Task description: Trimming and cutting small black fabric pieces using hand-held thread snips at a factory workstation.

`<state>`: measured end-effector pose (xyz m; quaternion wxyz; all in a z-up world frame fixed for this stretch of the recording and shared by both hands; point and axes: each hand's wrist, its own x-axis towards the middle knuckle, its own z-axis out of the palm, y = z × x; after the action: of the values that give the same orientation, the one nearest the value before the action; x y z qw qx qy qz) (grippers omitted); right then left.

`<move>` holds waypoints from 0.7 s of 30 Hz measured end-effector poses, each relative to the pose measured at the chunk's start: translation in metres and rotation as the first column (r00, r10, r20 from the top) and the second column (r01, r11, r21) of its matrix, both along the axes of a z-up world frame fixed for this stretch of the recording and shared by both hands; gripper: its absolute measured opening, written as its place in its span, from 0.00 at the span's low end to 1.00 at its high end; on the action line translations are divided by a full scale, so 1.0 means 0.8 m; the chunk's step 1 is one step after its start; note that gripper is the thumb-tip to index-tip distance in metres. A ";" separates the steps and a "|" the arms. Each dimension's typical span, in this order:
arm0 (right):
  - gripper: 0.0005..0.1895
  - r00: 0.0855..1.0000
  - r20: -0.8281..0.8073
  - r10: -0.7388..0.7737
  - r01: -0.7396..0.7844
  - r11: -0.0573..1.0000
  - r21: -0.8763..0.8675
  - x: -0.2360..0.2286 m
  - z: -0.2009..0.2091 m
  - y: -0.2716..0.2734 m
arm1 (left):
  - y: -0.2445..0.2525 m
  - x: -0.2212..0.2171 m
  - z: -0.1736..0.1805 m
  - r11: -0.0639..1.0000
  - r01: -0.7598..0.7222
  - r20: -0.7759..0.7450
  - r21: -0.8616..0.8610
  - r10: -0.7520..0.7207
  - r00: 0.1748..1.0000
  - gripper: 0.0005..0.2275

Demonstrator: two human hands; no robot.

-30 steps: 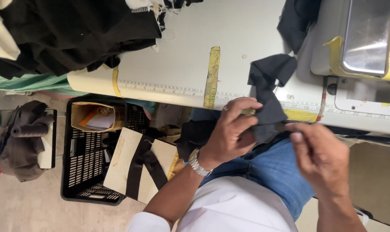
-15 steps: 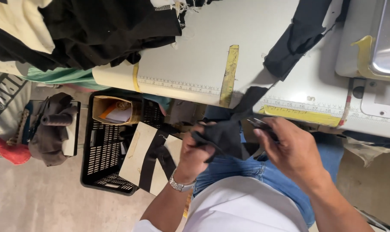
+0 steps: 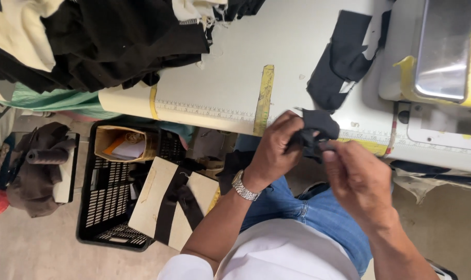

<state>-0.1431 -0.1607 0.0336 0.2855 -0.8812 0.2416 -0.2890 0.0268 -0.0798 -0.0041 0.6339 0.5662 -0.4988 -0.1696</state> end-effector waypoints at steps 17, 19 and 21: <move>0.08 0.990 -0.069 -0.121 0.116 0.991 -0.073 0.036 -0.016 -0.071 | -0.021 0.004 0.020 0.946 0.141 0.086 0.291 -0.172 0.981 0.29; 0.07 0.993 -0.051 -0.108 0.102 0.989 -0.103 0.036 -0.018 -0.074 | -0.055 0.009 0.016 0.951 0.146 0.068 0.271 -0.171 0.983 0.35; 0.09 0.994 0.005 -0.109 0.108 0.976 -0.187 0.035 -0.023 -0.078 | -0.100 0.020 -0.007 0.957 0.052 0.305 0.285 -0.142 0.942 0.15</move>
<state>-0.1149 -0.2233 0.0151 0.1847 -0.8904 0.2621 -0.3232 0.0425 -0.1599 -0.0097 0.4506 0.6425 -0.5951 -0.1732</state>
